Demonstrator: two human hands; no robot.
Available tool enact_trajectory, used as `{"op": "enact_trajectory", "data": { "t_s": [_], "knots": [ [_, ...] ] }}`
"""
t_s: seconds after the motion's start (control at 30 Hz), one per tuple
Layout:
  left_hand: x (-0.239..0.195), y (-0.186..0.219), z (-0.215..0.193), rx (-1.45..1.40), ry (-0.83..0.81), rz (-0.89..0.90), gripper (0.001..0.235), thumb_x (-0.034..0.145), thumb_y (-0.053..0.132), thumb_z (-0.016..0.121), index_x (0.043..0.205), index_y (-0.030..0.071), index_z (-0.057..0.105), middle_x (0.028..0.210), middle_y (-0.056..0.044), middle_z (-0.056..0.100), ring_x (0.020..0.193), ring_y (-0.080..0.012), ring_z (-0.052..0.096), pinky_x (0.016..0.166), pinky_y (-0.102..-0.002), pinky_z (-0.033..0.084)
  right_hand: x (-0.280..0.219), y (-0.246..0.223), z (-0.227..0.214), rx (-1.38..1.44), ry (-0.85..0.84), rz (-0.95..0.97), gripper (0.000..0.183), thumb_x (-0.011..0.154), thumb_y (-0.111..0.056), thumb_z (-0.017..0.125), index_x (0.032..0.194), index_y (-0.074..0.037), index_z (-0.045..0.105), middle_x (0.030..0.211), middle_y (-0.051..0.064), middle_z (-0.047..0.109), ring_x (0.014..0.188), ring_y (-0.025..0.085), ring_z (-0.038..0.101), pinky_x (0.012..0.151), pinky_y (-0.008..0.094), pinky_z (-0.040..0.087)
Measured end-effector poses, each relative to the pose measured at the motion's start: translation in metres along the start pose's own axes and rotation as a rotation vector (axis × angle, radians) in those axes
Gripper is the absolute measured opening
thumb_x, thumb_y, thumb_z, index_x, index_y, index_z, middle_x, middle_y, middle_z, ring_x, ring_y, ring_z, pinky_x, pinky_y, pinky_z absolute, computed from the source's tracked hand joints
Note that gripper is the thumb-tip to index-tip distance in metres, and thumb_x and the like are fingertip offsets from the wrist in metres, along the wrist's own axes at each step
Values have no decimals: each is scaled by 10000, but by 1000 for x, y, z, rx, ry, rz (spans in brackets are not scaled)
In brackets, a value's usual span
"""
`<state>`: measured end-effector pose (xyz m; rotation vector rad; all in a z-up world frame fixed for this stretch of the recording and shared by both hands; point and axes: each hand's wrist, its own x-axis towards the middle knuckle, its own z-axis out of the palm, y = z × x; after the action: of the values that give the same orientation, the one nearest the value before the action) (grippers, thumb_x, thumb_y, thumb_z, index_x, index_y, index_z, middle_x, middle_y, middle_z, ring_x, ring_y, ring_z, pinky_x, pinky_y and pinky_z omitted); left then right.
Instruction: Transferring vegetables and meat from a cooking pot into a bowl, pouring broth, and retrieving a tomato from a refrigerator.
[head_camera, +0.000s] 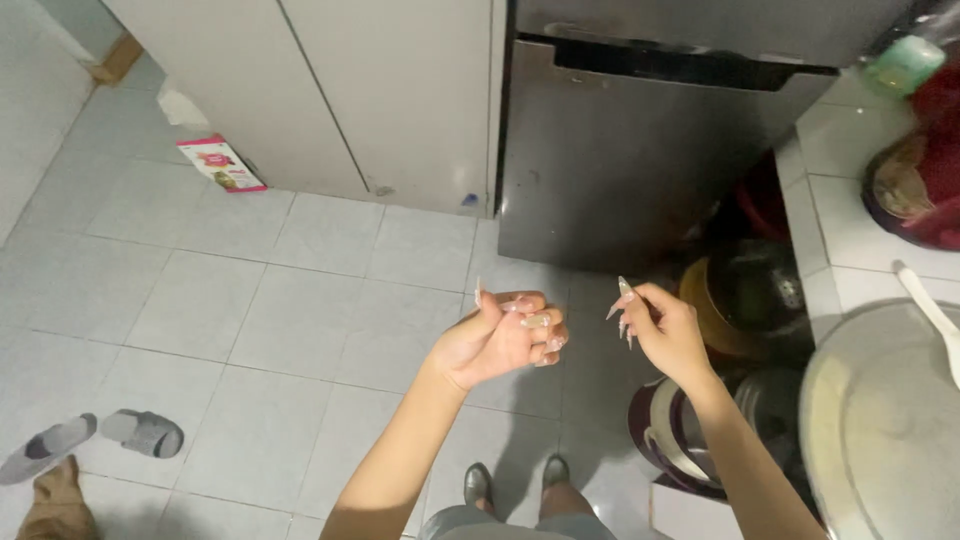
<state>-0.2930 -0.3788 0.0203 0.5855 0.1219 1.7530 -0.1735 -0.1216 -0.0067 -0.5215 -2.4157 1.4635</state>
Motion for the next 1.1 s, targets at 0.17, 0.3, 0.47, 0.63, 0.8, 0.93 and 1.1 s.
{"op": "enact_trajectory", "data": {
  "t_s": [0.17,0.3,0.47,0.63,0.8,0.93,1.1],
  "knots": [
    [-11,66,-22,19,52,103,367,983,541,652,1051,184,596,1176,-11,607,1191,-234,563,993,-380,460,79,-8,39,-13,-42,6,254,1032,-191,576,939,-24,743,711,35,692,618,84,630,578,250,509],
    [3,113,-72,138,421,245,269,1039,303,654,1156,61,675,1157,-77,681,1149,-267,642,1007,-416,506,172,31,45,147,-50,-31,307,1067,-193,530,922,-13,732,723,31,656,622,79,579,572,254,487],
    [45,184,-137,307,600,332,99,992,170,685,967,75,674,989,-64,710,985,-234,709,966,-406,565,309,70,55,251,38,176,360,1103,-288,507,989,-12,707,776,40,660,632,101,591,560,274,463],
    [95,256,-204,518,766,345,112,963,140,736,889,90,669,947,-72,741,823,-134,633,761,-297,494,433,78,72,509,34,250,519,1064,-472,392,1298,-77,634,1147,99,713,898,171,682,752,346,557],
    [125,303,-238,651,895,364,125,940,145,731,833,88,702,885,-60,751,669,-79,461,638,-262,376,527,91,88,1018,134,372,935,931,-782,228,1515,-61,340,1500,120,554,1316,297,593,1095,492,461],
    [132,323,-258,665,954,333,156,949,157,745,828,76,691,895,-72,751,655,-77,450,618,-265,360,554,109,105,1056,221,289,1163,887,-894,236,1519,76,350,1422,167,622,1282,288,624,1065,439,450],
    [130,342,-265,656,955,285,178,953,231,714,866,76,700,961,-72,764,644,-73,492,641,-241,430,562,94,114,1162,360,339,1271,722,-996,258,1543,-29,341,1137,0,584,935,192,514,849,367,377]
  ]
}}
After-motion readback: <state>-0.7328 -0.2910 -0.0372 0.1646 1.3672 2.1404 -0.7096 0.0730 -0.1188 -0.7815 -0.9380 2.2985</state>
